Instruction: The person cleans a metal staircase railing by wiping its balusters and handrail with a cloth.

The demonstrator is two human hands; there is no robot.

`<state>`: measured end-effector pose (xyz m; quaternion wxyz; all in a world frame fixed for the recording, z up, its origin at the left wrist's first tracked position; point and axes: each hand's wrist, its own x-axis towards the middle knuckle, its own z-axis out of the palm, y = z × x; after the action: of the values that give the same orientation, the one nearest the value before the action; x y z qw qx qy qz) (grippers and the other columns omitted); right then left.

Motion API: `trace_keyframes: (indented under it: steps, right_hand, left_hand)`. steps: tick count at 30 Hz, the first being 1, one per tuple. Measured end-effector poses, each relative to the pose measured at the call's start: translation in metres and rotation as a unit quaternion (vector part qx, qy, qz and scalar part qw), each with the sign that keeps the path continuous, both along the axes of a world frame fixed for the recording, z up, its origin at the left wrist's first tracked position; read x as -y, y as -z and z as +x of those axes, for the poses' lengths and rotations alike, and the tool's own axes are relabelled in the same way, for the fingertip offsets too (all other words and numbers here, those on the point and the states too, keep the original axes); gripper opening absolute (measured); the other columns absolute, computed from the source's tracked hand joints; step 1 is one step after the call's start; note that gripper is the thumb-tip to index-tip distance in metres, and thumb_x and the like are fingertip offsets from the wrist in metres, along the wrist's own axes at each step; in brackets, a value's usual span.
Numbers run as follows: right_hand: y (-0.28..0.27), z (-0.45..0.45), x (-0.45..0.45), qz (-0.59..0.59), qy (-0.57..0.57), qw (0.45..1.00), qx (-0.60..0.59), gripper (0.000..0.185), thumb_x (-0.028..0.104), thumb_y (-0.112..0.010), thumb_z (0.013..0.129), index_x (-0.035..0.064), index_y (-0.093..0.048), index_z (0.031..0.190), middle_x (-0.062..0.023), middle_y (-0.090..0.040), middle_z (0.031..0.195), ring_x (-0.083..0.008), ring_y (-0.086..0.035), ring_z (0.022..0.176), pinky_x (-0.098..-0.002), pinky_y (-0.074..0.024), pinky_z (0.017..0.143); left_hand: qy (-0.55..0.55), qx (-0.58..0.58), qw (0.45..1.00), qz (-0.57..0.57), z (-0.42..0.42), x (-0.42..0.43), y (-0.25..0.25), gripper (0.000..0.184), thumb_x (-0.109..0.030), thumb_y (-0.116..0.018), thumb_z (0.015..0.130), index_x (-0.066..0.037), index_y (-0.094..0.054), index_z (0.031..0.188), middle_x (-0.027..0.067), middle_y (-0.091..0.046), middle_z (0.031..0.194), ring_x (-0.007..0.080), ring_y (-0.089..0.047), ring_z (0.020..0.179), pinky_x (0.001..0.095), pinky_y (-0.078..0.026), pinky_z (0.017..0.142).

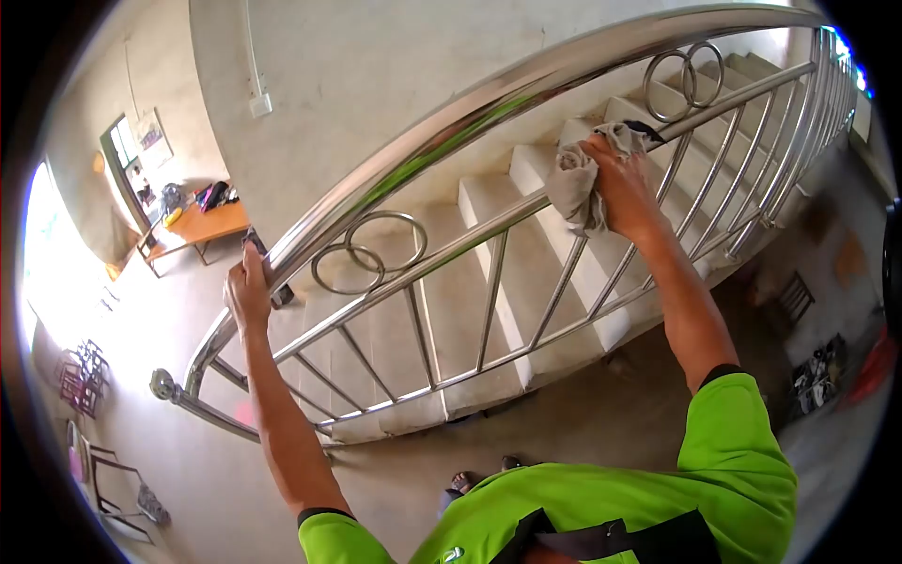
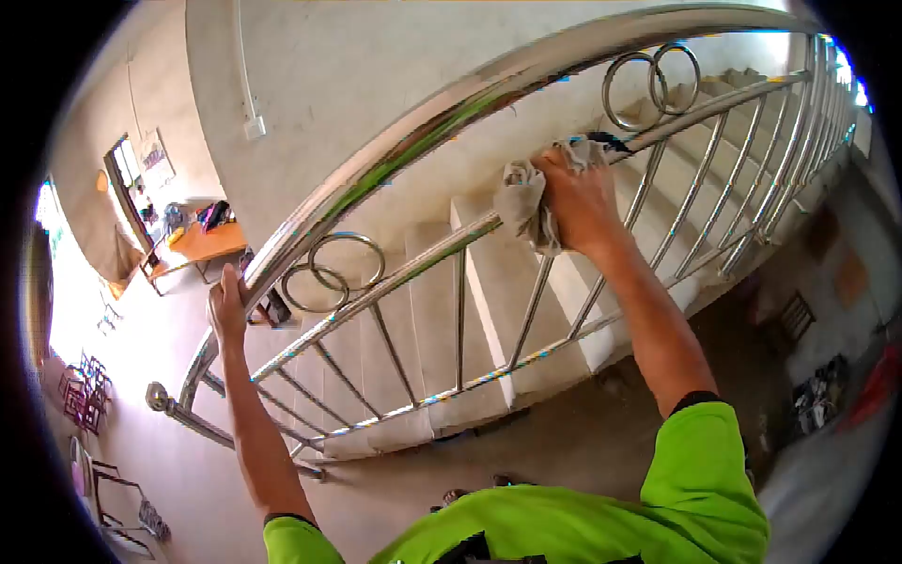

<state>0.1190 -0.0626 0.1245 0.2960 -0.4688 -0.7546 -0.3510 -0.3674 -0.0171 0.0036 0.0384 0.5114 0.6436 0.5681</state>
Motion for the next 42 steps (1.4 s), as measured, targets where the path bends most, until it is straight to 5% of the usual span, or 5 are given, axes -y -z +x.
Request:
trace_keyframes:
  steps: [16,20,26,32,42]
  right_hand:
    - [0.154,-0.124,0.023,-0.147,-0.319,0.92,-0.175,0.039,0.006,-0.066,0.073,0.0083,-0.059,0.112,-0.0129,-0.058,0.113,-0.032,-0.057,0.102,-0.0373,-0.0455,0.089]
    - [0.285,-0.085,0.022,-0.568,-0.339,0.27,-0.7,0.029,0.023,-0.052,0.094,0.011,-0.056,0.12,-0.0074,-0.06,0.122,-0.0252,-0.058,0.11,-0.0371,-0.0471,0.094]
    - [0.28,-0.027,0.019,-0.464,-0.372,0.044,-0.803,0.035,0.04,-0.044,0.097,0.0145,-0.056,0.118,-0.0046,-0.062,0.11,-0.0206,-0.062,0.094,-0.0388,-0.052,0.082]
    - [0.185,-0.054,-0.011,-0.284,-0.35,0.798,-0.4,0.042,0.045,-0.039,0.1,0.0115,-0.053,0.12,-0.0034,-0.061,0.108,-0.0153,-0.062,0.09,-0.0281,-0.0532,0.078]
    - [0.376,-0.093,-0.027,-0.445,-0.379,0.225,-0.779,0.029,0.03,-0.039,0.099,0.0081,-0.057,0.107,-0.0068,-0.064,0.099,-0.0191,-0.064,0.083,-0.0326,-0.0551,0.076]
  left_hand:
    - [0.002,-0.025,1.0,-0.015,-0.005,-0.001,0.003,0.063,-0.056,-0.038,0.092,-0.002,-0.059,0.066,0.0142,-0.056,0.058,0.0295,-0.055,0.059,0.0431,-0.042,0.063]
    - [0.003,-0.03,0.999,-0.029,-0.007,-0.004,0.005,0.064,-0.055,-0.038,0.093,-0.001,-0.058,0.064,0.014,-0.055,0.057,0.0285,-0.055,0.058,0.0424,-0.042,0.062]
    - [0.005,0.0,1.0,-0.005,-0.005,-0.005,0.006,0.064,-0.053,-0.04,0.093,-0.001,-0.06,0.062,0.0121,-0.054,0.053,0.026,-0.053,0.054,0.0404,-0.041,0.058]
    - [0.001,0.004,1.0,-0.013,0.003,0.002,-0.002,0.063,-0.052,-0.04,0.093,0.0,-0.061,0.064,0.012,-0.053,0.052,0.0252,-0.052,0.053,0.0403,-0.04,0.058]
    - [-0.006,-0.002,1.0,0.013,0.001,-0.002,0.0,0.055,-0.046,-0.044,0.094,0.0,-0.063,0.07,0.0099,-0.051,0.053,0.0204,-0.049,0.053,0.0376,-0.039,0.056]
